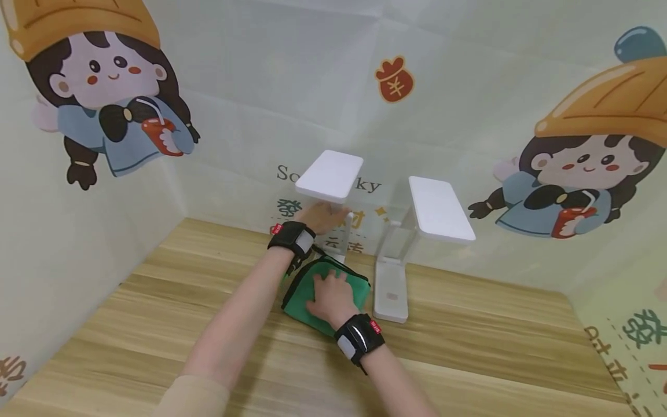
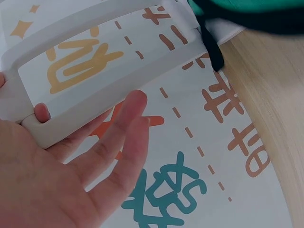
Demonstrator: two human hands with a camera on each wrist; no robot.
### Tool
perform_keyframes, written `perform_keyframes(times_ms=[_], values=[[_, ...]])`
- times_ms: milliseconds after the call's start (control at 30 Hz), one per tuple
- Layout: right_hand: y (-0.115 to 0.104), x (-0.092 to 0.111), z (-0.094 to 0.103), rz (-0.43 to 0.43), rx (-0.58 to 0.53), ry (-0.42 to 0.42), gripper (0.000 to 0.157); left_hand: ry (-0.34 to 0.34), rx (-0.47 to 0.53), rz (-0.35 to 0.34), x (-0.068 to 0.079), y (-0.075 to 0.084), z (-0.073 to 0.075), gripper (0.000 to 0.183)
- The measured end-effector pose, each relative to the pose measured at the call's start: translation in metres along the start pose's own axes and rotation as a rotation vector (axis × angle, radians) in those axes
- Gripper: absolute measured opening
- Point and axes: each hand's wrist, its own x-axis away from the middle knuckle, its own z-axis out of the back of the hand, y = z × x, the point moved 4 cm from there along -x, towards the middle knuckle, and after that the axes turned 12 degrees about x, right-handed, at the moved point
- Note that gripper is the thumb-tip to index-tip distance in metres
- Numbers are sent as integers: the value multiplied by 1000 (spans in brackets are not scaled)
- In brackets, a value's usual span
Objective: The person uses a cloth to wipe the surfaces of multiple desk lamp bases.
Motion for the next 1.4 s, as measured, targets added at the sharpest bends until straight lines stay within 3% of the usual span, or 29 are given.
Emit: perform_keyframes(times_ms=[300,567,867,1233,1400], values=[[-25,-1,-5,88,145,158,50,3,12,12,2,1,2,66],[-14,9,-4,25,108,243,49,2,-10,1,1,2,1,65],[-29,-1,-3,72,172,157,50,14,-5,-9,1,1,2,64],[-17,11,-3,11,108,192,48,18,-4,-22,0,-1,0,64],[-12,-2,-1,17,52,63,60,34,1,-18,0,0,0,63]])
